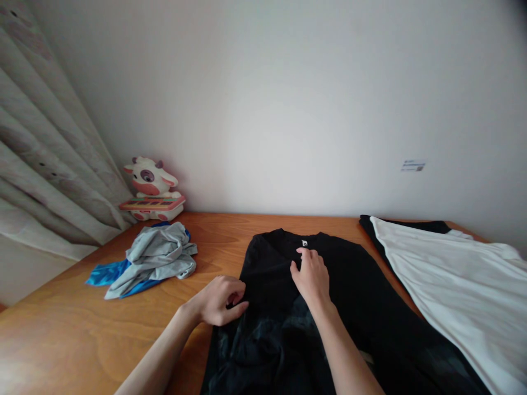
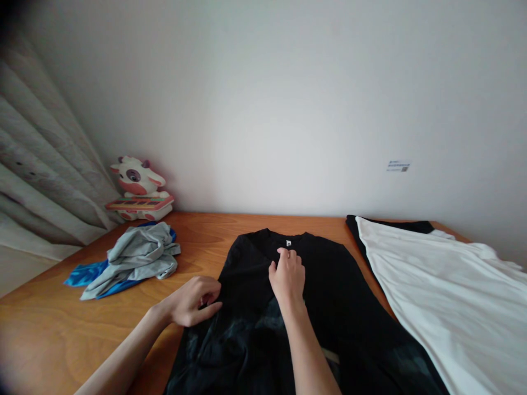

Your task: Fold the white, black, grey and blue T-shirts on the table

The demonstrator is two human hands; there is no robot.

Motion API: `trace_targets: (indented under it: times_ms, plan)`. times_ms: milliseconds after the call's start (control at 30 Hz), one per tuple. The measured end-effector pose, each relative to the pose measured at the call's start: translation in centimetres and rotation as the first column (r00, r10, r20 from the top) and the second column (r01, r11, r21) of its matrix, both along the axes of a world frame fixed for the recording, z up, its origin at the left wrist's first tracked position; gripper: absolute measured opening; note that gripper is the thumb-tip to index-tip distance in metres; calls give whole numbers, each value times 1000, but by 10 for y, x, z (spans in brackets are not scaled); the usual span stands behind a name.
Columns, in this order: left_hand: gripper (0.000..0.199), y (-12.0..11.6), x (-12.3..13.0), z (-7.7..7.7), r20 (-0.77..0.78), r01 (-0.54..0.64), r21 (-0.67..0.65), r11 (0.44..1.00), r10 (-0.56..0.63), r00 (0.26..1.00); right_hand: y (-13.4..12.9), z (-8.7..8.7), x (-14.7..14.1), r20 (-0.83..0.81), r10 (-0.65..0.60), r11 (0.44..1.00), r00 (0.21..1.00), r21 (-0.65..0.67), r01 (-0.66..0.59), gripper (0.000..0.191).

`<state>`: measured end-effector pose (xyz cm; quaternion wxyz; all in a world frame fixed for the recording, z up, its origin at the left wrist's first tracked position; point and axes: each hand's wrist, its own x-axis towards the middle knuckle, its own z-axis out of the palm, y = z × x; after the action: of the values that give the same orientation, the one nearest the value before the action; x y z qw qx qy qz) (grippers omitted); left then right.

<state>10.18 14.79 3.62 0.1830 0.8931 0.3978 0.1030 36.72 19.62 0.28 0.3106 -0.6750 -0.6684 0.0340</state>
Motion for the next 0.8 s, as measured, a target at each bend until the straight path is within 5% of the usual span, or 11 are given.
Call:
trace_targets:
  times_ms: [100,200,300,467,633,800]
  plan:
    - [35,5,-1,1,110,-107,-15,994,108,988,-9,13,-16,-36,233,970,972,75,-230,21]
    - [38,12,-5,-7,224,-250,49,967,233,946,-22,21,-36,-91,540,841,837,29,-540,9]
    - [35,18,-9,-22,273,-274,103,956,238,932,-34,22,-50,-102,690,713,716,-72,-697,15]
    - [43,38,-8,-43,203,-230,128,965,201,958,-42,17,-58,-66,724,667,686,-184,-722,44]
    - [49,79,6,-47,-9,-216,138,967,220,976,-41,14,-59,-58,711,680,701,-194,-707,37]
    - [43,107,37,-32,-251,-271,230,935,326,912,-39,13,-59,-28,716,682,698,-186,-707,23]
